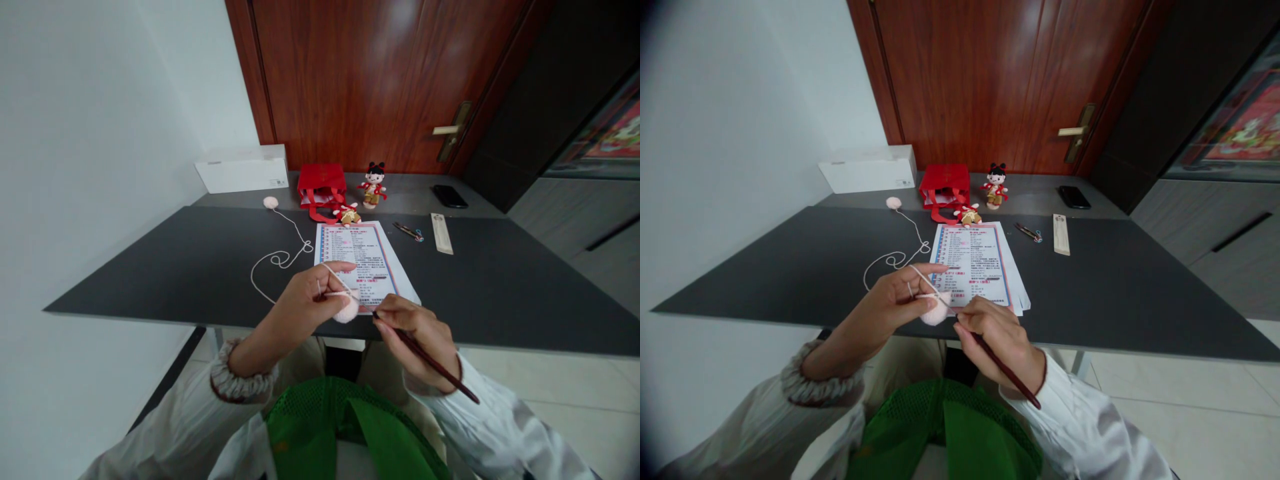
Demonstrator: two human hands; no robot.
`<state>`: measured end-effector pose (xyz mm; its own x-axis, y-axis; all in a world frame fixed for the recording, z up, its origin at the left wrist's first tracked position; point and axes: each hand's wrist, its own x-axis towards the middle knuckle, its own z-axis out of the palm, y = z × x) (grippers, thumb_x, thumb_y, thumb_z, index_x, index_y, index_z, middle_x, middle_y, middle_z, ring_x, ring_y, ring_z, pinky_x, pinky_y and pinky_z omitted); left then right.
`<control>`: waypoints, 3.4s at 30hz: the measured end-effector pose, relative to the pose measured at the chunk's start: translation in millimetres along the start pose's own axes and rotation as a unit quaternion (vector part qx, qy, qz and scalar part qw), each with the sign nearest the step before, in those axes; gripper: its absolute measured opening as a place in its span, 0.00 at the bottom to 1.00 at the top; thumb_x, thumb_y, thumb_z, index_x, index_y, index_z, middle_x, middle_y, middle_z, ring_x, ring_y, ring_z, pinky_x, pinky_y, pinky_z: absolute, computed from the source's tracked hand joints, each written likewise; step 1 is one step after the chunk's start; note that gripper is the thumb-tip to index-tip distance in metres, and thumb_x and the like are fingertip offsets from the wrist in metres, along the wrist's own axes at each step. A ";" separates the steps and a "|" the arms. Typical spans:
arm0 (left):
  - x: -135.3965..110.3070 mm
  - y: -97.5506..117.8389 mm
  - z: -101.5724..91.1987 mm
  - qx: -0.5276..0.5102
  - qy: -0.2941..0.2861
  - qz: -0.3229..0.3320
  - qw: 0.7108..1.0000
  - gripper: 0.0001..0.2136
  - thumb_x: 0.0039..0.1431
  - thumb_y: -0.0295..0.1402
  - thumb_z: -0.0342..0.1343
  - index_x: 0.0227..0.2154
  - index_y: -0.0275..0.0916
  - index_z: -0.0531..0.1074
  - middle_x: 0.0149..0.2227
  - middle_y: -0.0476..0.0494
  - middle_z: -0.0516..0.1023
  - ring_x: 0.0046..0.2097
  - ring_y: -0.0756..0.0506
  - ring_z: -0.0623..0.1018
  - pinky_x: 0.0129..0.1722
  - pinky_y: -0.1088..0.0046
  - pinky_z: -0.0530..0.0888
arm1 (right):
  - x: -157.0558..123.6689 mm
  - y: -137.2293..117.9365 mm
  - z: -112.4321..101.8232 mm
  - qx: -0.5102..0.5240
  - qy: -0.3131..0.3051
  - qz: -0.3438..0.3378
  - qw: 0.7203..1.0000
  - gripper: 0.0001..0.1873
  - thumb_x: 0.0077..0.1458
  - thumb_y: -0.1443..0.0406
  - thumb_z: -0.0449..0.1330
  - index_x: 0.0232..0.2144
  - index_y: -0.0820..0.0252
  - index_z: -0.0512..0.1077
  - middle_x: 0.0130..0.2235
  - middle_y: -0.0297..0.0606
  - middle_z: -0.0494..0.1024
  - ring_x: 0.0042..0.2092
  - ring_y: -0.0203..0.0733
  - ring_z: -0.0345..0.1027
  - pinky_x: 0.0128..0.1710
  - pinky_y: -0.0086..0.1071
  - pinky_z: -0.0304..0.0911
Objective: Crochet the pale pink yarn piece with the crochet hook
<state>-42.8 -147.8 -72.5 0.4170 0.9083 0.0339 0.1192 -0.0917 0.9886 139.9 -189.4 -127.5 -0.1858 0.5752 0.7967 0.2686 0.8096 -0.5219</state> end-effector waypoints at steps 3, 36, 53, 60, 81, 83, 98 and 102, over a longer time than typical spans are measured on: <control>-0.3 -1.4 -0.6 0.002 -0.006 -0.001 1.000 0.10 0.50 0.24 0.57 0.36 0.38 0.75 0.33 0.44 0.78 0.40 0.45 0.77 0.43 0.67 0.70 | -1.7 2.2 1.9 0.054 0.037 0.082 0.994 0.08 0.55 0.74 0.58 0.34 0.55 0.68 0.30 0.37 0.76 0.32 0.40 0.71 0.30 0.34 0.65; 3.4 -5.5 -1.6 -0.022 -0.017 -0.010 1.000 0.10 0.49 0.24 0.58 0.36 0.38 0.75 0.25 0.49 0.74 0.39 0.44 0.76 0.43 0.67 0.69 | -11.4 11.5 12.4 -0.016 0.031 -0.015 0.999 0.17 0.53 0.78 0.58 0.42 0.55 0.67 0.34 0.41 0.77 0.35 0.43 0.72 0.32 0.37 0.69; 4.1 -1.1 -7.6 0.036 -0.052 -0.009 0.998 0.03 0.48 0.25 0.59 0.23 0.35 0.71 0.55 0.38 0.70 0.46 0.45 0.75 0.44 0.70 0.69 | -5.8 13.8 5.4 0.055 0.010 0.023 0.998 0.09 0.55 0.76 0.57 0.34 0.58 0.67 0.31 0.38 0.75 0.31 0.38 0.69 0.28 0.32 0.67; 5.9 -6.8 -2.7 -0.043 -0.077 -0.033 0.996 0.03 0.47 0.25 0.60 0.25 0.34 0.71 0.48 0.39 0.76 0.36 0.49 0.75 0.38 0.71 0.68 | -2.3 14.6 12.9 -0.142 -0.020 -0.176 0.974 0.12 0.53 0.79 0.57 0.38 0.62 0.67 0.31 0.44 0.76 0.32 0.40 0.68 0.27 0.34 0.67; 0.5 -13.4 -3.0 -0.219 -0.068 -0.105 0.968 0.18 0.48 0.25 0.61 0.44 0.36 0.73 0.30 0.48 0.74 0.33 0.50 0.72 0.34 0.74 0.67 | -5.0 11.3 27.2 0.508 0.131 0.265 0.809 0.03 0.56 0.66 0.60 0.30 0.55 0.70 0.25 0.31 0.71 0.23 0.31 0.61 0.17 0.22 0.59; -0.1 -11.7 -4.1 -0.201 -0.062 -0.107 0.972 0.19 0.48 0.26 0.61 0.45 0.36 0.73 0.30 0.49 0.74 0.32 0.49 0.73 0.34 0.73 0.66 | -3.8 15.1 21.3 0.495 0.116 0.251 0.824 0.02 0.55 0.66 0.61 0.30 0.55 0.70 0.25 0.31 0.71 0.23 0.32 0.61 0.17 0.23 0.59; 2.0 -5.6 -12.2 0.004 -0.064 -0.027 0.998 0.01 0.49 0.26 0.59 0.27 0.35 0.75 0.42 0.41 0.77 0.42 0.45 0.76 0.45 0.67 0.69 | 21.1 21.6 -29.2 0.215 -0.111 0.164 0.956 0.04 0.55 0.69 0.61 0.29 0.59 0.69 0.28 0.35 0.73 0.26 0.33 0.65 0.25 0.30 0.63; 1.0 -3.1 -8.9 0.001 -0.040 -0.020 0.999 0.06 0.50 0.25 0.58 0.33 0.36 0.76 0.31 0.45 0.77 0.40 0.45 0.76 0.43 0.68 0.69 | 20.3 10.1 -27.8 0.103 -0.113 0.121 0.981 0.05 0.55 0.72 0.59 0.31 0.58 0.69 0.30 0.35 0.74 0.30 0.36 0.68 0.29 0.30 0.64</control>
<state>-50.8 -143.0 -74.2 0.4825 0.8757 -0.0172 0.1386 -0.0569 0.9887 165.1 -172.8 -108.0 -0.3511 0.7461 0.5657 0.1390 0.6390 -0.7565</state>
